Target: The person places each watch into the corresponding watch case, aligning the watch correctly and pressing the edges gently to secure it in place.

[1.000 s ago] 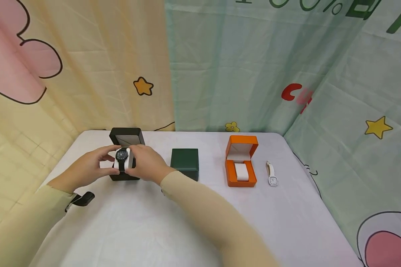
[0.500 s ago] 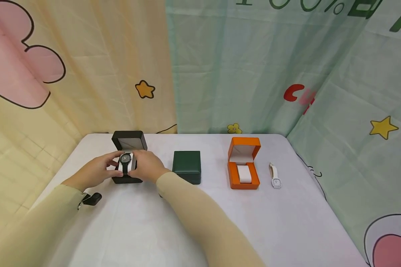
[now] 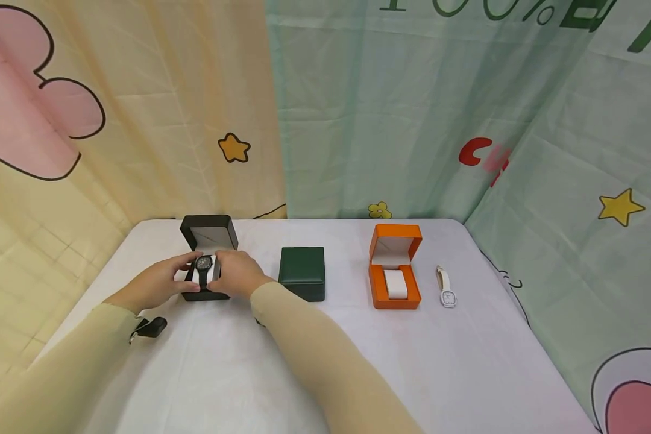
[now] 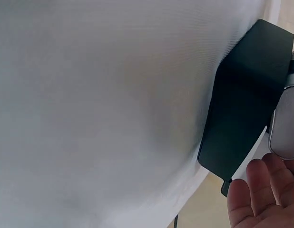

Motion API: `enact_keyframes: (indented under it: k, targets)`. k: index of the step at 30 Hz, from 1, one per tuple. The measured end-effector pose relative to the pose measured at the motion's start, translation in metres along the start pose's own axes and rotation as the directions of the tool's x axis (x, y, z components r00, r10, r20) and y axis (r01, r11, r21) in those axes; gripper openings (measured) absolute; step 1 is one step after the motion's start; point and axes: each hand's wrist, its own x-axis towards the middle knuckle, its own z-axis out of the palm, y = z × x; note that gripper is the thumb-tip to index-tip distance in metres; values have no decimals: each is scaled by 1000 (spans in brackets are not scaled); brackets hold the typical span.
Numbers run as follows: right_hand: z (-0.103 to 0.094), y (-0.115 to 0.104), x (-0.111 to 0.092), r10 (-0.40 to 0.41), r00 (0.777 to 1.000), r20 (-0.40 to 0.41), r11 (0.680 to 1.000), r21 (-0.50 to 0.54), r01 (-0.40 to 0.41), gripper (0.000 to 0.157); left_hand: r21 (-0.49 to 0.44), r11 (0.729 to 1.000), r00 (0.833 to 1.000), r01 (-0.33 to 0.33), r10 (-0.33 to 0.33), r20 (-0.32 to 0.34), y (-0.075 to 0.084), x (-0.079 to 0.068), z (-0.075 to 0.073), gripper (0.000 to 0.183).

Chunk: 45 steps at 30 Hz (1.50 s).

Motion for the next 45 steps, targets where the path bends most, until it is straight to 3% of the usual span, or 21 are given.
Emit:
enact_keyframes:
  k: [6, 15, 21, 33, 45]
  targets:
    - [1, -3, 1, -7, 1000, 19, 1000, -8, 7, 72, 19, 1000, 1000, -4, 4, -1, -5, 0, 1, 75]
    - [7, -1, 2, -16, 1000, -7, 997, -72, 15, 58, 5, 1000, 1000, -16, 15, 20, -6, 3, 3, 73]
    - [12, 1, 0, -4, 1000, -17, 990, -142, 2, 65, -27, 998, 998, -53, 53, 29, -7, 3, 4, 71]
    - [14, 2, -1, 128, 991, 22, 991, -33, -128, 69, -17, 1000, 992, 19, -17, 124, -13, 9, 6, 79]
    - [16, 0, -3, 169, 983, 71, 985, -43, -166, 72, -23, 1000, 991, 19, -16, 133, -12, 8, 6, 73]
